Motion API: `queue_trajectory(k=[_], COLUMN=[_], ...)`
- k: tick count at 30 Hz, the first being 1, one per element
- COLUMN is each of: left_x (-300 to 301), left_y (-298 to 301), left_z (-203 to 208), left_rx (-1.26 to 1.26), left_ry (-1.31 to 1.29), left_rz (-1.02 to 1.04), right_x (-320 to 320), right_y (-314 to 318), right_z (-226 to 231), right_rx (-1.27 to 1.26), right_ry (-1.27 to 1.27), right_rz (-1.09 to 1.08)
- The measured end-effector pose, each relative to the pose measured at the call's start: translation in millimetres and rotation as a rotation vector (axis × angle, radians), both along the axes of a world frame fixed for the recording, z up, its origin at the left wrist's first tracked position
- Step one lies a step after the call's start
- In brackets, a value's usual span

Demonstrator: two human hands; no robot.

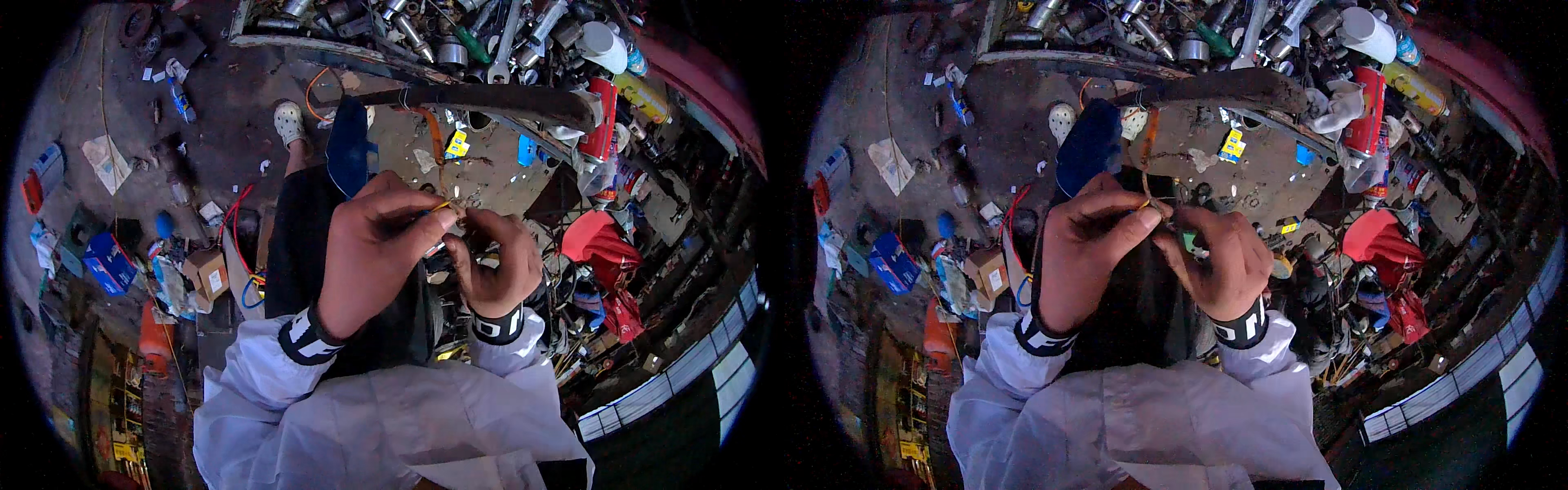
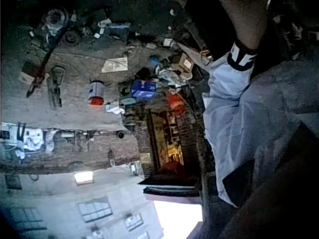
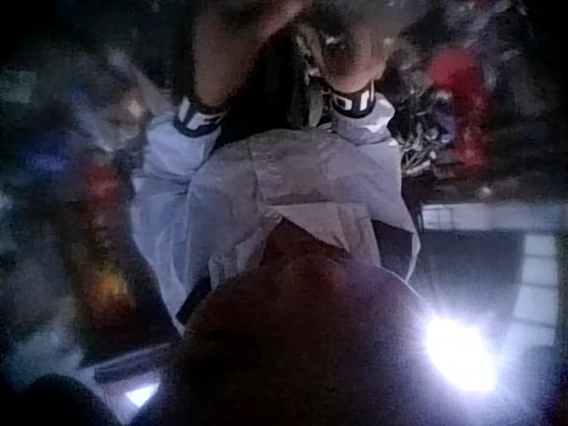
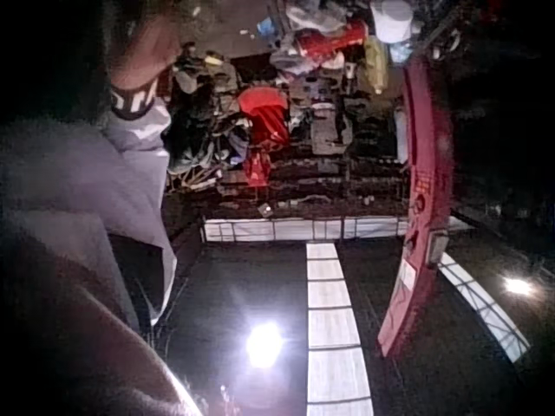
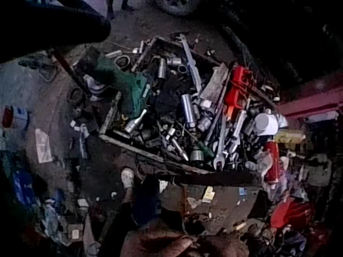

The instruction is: The person strips the insulation from two wires using a knife, twists the exposed ends together, and wraps the connection with electrical tape. The person handles the wires and tape by hand throughout the process.

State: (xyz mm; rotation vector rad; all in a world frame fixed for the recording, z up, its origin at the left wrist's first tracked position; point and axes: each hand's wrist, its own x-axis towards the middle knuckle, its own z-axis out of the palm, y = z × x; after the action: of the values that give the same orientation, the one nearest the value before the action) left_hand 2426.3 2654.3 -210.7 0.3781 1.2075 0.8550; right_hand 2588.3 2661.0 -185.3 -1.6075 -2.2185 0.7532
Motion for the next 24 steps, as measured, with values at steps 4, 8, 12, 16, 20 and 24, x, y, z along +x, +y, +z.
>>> queue_trajectory(k=[4,8,12,16,20,24], left_x=[4,0,0,-2,-2,0], left_y=[-5,-6,-8,-12,-12,-9], left_z=[-6,-6,-7,-20,-14,-6], left_rx=[0.083,0.096,0.123,0.158,0.053,0.053], left_ry=[0.073,0.066,0.025,-0.073,-0.080,0.060], left_rz=[0.052,0.023,0.010,-0.037,-0.010,-0.003], right_x=[4,1,-3,-14,-17,2], right_y=[6,7,-6,-14,-25,-27], right_z=[-6,3,8,7,3,-6], right_rx=[0.159,-0.193,-1.181,-1.580,-1.389,-0.339], right_ry=[-0.085,0.069,0.976,1.850,1.606,0.244], right_rz=[0.205,0.017,-0.787,-1.282,-1.105,-0.284])
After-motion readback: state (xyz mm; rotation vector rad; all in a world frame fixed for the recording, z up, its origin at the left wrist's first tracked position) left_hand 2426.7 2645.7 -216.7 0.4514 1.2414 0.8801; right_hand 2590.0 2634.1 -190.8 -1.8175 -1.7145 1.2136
